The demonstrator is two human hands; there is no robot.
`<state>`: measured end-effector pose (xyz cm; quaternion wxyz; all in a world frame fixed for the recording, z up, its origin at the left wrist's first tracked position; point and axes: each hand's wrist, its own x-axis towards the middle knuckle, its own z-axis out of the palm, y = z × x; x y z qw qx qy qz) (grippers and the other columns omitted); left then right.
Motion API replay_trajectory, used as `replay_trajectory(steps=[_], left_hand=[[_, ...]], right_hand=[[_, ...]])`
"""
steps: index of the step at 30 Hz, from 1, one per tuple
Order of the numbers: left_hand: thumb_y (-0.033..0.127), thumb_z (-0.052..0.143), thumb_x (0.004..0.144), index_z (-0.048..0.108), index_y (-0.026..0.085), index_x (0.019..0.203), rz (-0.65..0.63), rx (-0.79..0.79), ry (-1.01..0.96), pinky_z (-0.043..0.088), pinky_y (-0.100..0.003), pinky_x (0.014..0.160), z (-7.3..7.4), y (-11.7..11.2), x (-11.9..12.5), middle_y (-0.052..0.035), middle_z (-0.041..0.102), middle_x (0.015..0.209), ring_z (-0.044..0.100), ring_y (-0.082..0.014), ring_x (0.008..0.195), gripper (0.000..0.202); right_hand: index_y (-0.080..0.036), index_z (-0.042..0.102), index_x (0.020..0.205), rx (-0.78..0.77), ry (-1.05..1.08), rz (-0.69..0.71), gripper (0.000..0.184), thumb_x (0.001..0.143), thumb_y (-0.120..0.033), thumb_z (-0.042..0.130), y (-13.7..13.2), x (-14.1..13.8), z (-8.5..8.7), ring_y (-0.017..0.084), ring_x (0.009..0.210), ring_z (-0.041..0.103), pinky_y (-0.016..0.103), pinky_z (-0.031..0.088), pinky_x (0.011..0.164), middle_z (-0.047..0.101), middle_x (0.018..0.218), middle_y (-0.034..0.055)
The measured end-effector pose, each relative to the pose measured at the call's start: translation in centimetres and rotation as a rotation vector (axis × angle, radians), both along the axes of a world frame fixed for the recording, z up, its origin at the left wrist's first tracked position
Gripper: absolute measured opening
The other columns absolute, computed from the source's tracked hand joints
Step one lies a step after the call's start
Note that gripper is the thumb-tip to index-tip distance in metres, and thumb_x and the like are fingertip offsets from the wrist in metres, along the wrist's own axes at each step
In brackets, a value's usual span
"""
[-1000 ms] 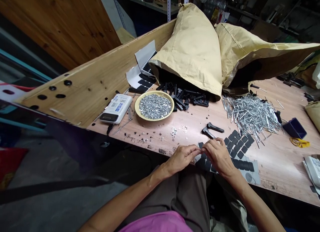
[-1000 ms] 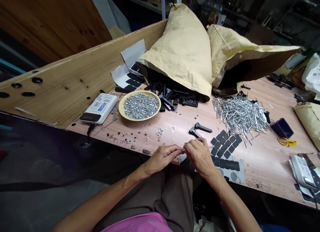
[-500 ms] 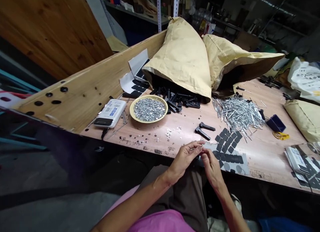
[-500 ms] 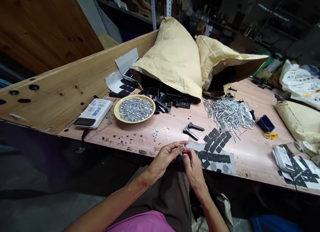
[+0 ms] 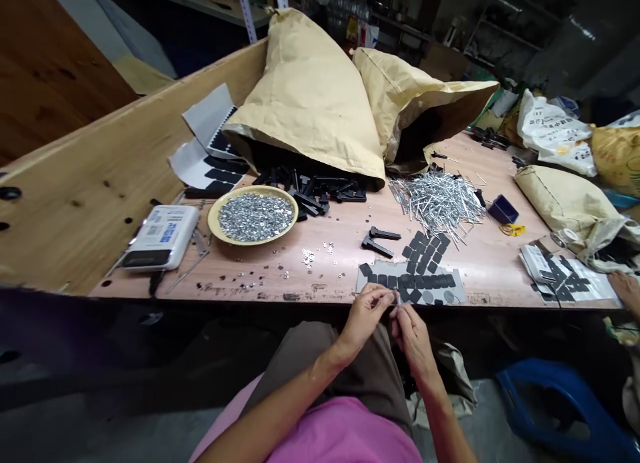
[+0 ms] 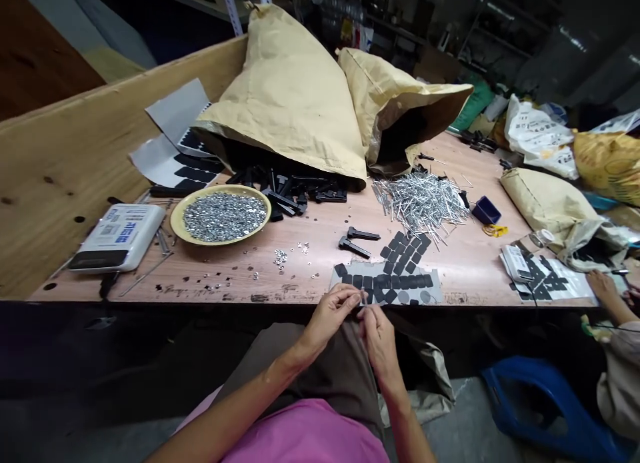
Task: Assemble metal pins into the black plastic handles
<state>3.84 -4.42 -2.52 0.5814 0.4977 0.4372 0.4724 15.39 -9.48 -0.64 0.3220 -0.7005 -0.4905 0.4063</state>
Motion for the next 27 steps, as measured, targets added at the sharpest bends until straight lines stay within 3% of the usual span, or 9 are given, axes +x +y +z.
replay_trajectory(steps=[5, 10, 14, 17, 18, 21, 25, 27], left_hand=[[0.027, 0.048, 0.084, 0.064, 0.017, 0.108, 0.267, 0.157, 0.262, 0.048, -0.026, 0.072, -2.2, 1.8, -2.5, -0.0039, 0.06, 0.082, 0.058, -0.0141, 0.075, 0.03], [0.026, 0.048, 0.084, 0.062, 0.017, 0.112, 0.442, 0.262, 0.402, 0.046, -0.025, 0.068, -4.2, 3.3, -4.5, -0.0024, 0.058, 0.076, 0.055, -0.0132, 0.068, 0.032], [0.027, 0.048, 0.084, 0.058, 0.016, 0.117, 0.462, 0.213, 0.431, 0.045, -0.024, 0.062, -5.2, 3.5, -4.7, -0.0011, 0.057, 0.073, 0.051, -0.0117, 0.061, 0.036], [0.027, 0.048, 0.084, 0.056, 0.016, 0.119, 0.463, 0.184, 0.435, 0.044, -0.023, 0.06, -5.3, 3.5, -4.6, -0.0013, 0.058, 0.074, 0.049, -0.0108, 0.059, 0.037], [0.028, 0.048, 0.084, 0.056, 0.016, 0.119, 0.463, 0.176, 0.431, 0.044, -0.023, 0.06, -5.3, 3.5, -4.6, -0.001, 0.058, 0.074, 0.049, -0.0106, 0.058, 0.037], [0.028, 0.049, 0.084, 0.055, 0.016, 0.119, 0.463, 0.154, 0.408, 0.044, -0.023, 0.059, -5.1, 3.6, -4.7, 0.0004, 0.056, 0.07, 0.049, -0.0105, 0.056, 0.038], [0.028, 0.049, 0.082, 0.055, 0.016, 0.12, 0.471, 0.139, 0.398, 0.043, -0.023, 0.057, -4.8, 3.5, -4.8, 0.0014, 0.055, 0.067, 0.05, -0.0109, 0.055, 0.04], [0.029, 0.049, 0.082, 0.054, 0.015, 0.12, 0.467, 0.136, 0.388, 0.043, -0.023, 0.056, -4.7, 3.5, -4.9, 0.0016, 0.055, 0.066, 0.05, -0.0107, 0.054, 0.04]], right_hand=[[-0.021, 0.053, 0.077, -0.219, -0.826, 0.042, 0.028, 0.091, -0.023, 0.03, 0.4, 3.2, -0.1, 0.014, 0.053, 0.054, 0.023, 0.034, 0.052, 0.056, 0.061, 0.0009], [-0.019, 0.055, 0.082, -0.305, -1.021, 0.064, 0.021, 0.09, -0.015, 0.036, 0.3, 4.9, 0.5, 0.016, 0.056, 0.061, 0.022, 0.035, 0.052, 0.06, 0.065, 0.0056], [-0.019, 0.054, 0.077, -0.322, -1.032, 0.132, 0.022, 0.089, -0.013, 0.036, -0.2, 3.0, -0.6, 0.016, 0.052, 0.059, 0.022, 0.034, 0.047, 0.06, 0.062, 0.0058], [-0.02, 0.053, 0.071, -0.276, -0.801, 0.146, 0.025, 0.09, -0.017, 0.037, -0.1, 1.2, -1.7, 0.015, 0.048, 0.055, 0.023, 0.032, 0.045, 0.056, 0.055, 0.003], [-0.02, 0.052, 0.068, -0.276, -0.677, 0.126, 0.027, 0.089, -0.018, 0.037, 0.0, 1.1, -1.9, 0.014, 0.048, 0.053, 0.023, 0.031, 0.046, 0.055, 0.055, 0.0026], [-0.02, 0.049, 0.06, -0.293, -0.589, 0.055, 0.031, 0.086, -0.013, 0.035, 0.8, 1.7, -1.9, 0.013, 0.048, 0.049, 0.024, 0.032, 0.048, 0.052, 0.053, 0.0019], [-0.019, 0.049, 0.055, -0.295, -0.448, 0.045, 0.026, 0.081, -0.016, 0.044, 1.4, 2.3, -1.8, 0.012, 0.048, 0.044, 0.023, 0.032, 0.048, 0.049, 0.049, -0.0008], [-0.019, 0.049, 0.056, -0.311, -0.372, 0.015, 0.027, 0.081, -0.019, 0.04, 1.5, 2.1, -1.8, 0.011, 0.045, 0.04, 0.023, 0.031, 0.046, 0.046, 0.047, -0.0021]])
